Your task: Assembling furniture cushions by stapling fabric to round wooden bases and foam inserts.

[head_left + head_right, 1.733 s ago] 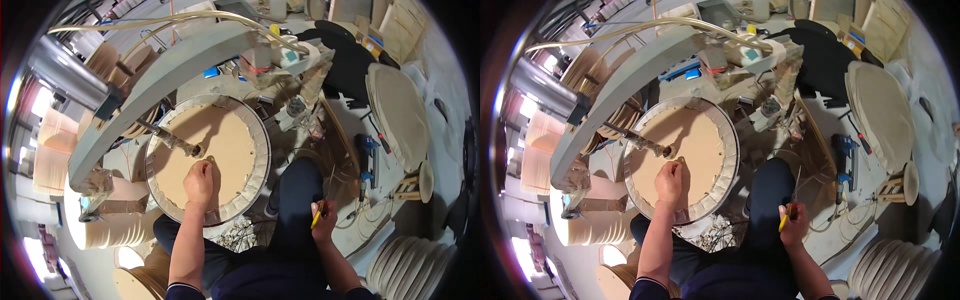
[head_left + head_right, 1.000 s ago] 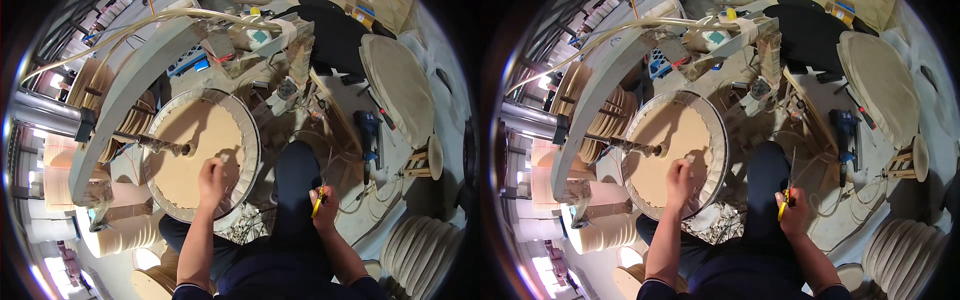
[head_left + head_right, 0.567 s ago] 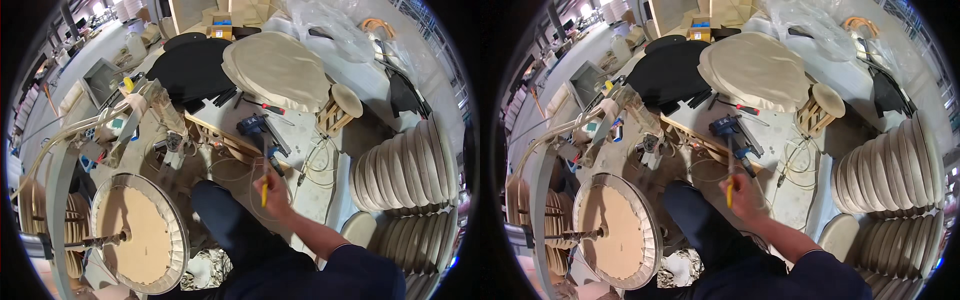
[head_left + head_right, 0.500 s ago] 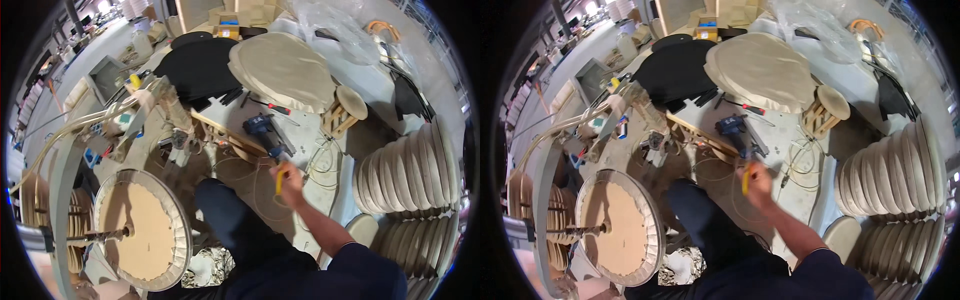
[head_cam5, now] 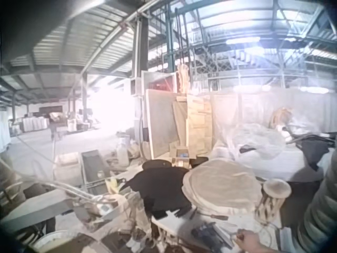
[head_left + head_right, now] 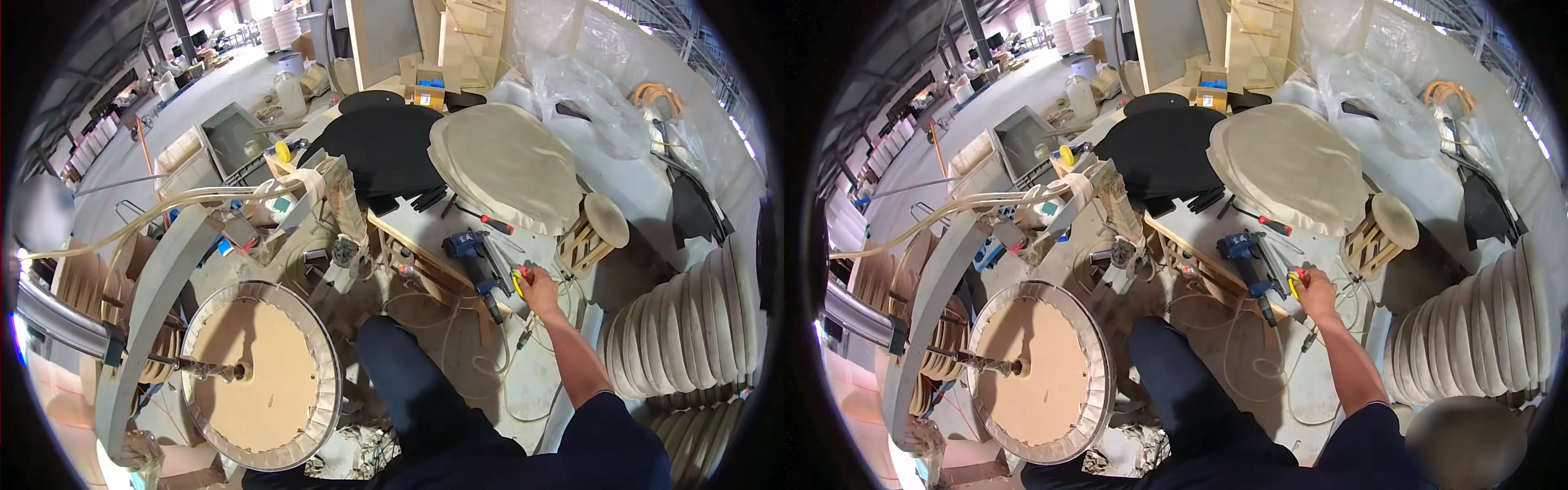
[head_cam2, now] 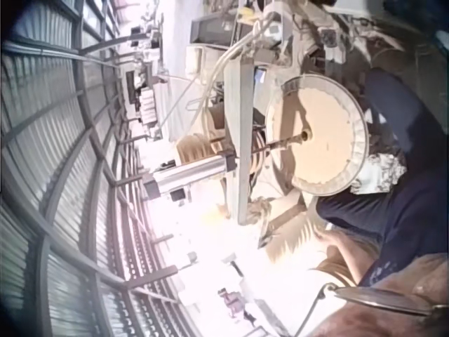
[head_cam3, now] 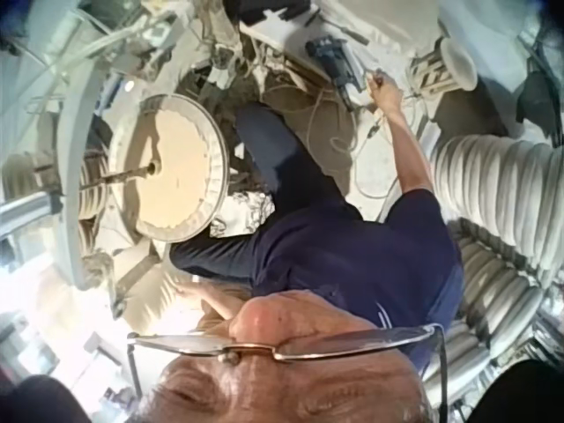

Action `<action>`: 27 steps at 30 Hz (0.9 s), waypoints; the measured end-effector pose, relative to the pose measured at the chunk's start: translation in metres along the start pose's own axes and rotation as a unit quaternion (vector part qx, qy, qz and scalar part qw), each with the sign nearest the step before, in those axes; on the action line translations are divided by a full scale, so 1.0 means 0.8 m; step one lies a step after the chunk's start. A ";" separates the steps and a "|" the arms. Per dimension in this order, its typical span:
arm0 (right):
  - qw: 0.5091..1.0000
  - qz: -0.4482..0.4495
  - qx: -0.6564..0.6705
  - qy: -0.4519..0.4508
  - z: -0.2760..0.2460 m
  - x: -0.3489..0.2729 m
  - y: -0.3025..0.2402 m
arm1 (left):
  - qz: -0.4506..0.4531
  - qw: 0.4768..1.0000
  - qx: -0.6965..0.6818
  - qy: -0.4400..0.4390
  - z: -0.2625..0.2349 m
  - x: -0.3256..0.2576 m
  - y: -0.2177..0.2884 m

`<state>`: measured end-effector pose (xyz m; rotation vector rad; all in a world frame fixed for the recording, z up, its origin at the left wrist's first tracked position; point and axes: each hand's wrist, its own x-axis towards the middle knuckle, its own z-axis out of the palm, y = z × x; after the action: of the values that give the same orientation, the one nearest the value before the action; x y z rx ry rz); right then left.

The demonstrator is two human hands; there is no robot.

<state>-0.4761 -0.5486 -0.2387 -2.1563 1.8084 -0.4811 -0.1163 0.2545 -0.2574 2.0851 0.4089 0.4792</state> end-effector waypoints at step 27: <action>0.919 -0.336 0.082 0.190 0.194 0.322 -0.368 | 0.414 0.850 0.176 -0.273 0.236 -0.137 0.305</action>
<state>-0.1070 -0.7509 -0.2368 -2.6544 1.0521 -1.2272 -0.0951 -0.0578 -0.1625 2.5734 -0.8394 0.2681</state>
